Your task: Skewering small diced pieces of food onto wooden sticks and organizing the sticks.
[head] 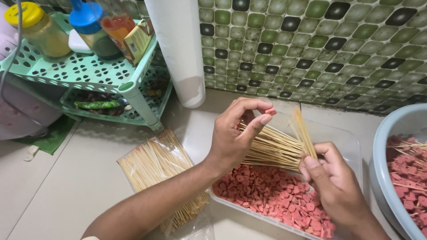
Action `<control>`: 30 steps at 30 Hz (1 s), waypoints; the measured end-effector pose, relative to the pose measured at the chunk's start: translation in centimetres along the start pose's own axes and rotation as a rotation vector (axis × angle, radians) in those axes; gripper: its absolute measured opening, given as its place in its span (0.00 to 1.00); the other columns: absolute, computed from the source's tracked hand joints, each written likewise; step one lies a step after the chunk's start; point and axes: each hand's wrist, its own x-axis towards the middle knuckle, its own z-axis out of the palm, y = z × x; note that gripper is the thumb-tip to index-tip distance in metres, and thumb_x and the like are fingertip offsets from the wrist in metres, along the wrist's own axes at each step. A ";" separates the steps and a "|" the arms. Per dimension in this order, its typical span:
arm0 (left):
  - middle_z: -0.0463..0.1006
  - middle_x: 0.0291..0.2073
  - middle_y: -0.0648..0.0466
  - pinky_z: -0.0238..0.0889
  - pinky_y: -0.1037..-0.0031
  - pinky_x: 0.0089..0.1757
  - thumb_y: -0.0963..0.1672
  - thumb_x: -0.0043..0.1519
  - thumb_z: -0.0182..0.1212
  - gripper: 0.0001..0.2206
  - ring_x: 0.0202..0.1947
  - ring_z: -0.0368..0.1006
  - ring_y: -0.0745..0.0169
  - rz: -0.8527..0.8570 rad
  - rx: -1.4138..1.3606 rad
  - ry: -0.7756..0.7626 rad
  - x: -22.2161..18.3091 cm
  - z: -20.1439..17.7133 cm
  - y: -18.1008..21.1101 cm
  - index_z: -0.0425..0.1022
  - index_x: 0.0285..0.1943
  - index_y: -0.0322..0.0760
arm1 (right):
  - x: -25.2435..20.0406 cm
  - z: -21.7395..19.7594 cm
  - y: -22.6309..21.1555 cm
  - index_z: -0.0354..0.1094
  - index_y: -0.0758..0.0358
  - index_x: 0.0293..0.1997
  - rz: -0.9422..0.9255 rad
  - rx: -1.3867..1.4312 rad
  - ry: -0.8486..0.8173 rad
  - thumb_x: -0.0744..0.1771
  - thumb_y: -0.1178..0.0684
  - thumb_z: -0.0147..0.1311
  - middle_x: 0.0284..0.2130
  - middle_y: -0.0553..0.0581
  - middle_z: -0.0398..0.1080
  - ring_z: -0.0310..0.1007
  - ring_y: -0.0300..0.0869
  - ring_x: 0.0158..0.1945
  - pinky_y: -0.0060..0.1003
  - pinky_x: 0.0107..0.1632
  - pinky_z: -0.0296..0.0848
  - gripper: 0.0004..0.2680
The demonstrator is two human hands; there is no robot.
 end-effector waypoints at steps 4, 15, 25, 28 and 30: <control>0.78 0.45 0.56 0.70 0.83 0.38 0.41 0.65 0.62 0.09 0.35 0.72 0.75 0.005 0.010 0.001 0.0 0.0 -0.2 0.74 0.53 0.40 | -0.2 0.0 -0.3 0.62 0.66 0.52 -0.014 0.034 0.031 0.71 0.56 0.42 0.22 0.55 0.68 0.59 0.36 0.17 0.31 0.17 0.58 0.07; 0.79 0.43 0.57 0.69 0.82 0.38 0.42 0.64 0.63 0.09 0.36 0.72 0.73 0.025 0.044 -0.006 0.0 0.0 0.0 0.75 0.52 0.39 | -0.4 0.3 -1.0 0.63 0.70 0.55 -0.023 0.033 0.110 0.68 0.62 0.48 0.33 0.64 0.81 0.71 0.39 0.24 0.29 0.24 0.63 0.10; 0.79 0.43 0.57 0.69 0.82 0.38 0.41 0.63 0.65 0.09 0.36 0.70 0.73 0.095 0.099 -0.002 -0.2 0.4 -1.2 0.75 0.51 0.41 | -0.4 0.0 -0.4 0.64 0.68 0.53 0.002 -0.024 0.071 0.67 0.61 0.51 0.22 0.61 0.77 0.67 0.39 0.19 0.31 0.20 0.60 0.09; 0.78 0.43 0.58 0.69 0.83 0.37 0.41 0.64 0.65 0.09 0.34 0.68 0.74 0.102 0.100 0.006 -0.2 0.5 -1.7 0.75 0.51 0.42 | -0.3 -0.1 -0.2 0.65 0.69 0.53 -0.012 0.035 0.041 0.68 0.59 0.50 0.22 0.58 0.73 0.68 0.39 0.24 0.31 0.27 0.65 0.09; 0.78 0.43 0.59 0.68 0.83 0.38 0.41 0.64 0.65 0.08 0.35 0.67 0.74 0.113 0.110 0.010 -0.3 0.6 -1.8 0.75 0.49 0.43 | -0.2 -0.2 -0.5 0.68 0.67 0.53 0.010 0.000 0.026 0.69 0.57 0.46 0.19 0.56 0.70 0.63 0.38 0.18 0.31 0.21 0.59 0.09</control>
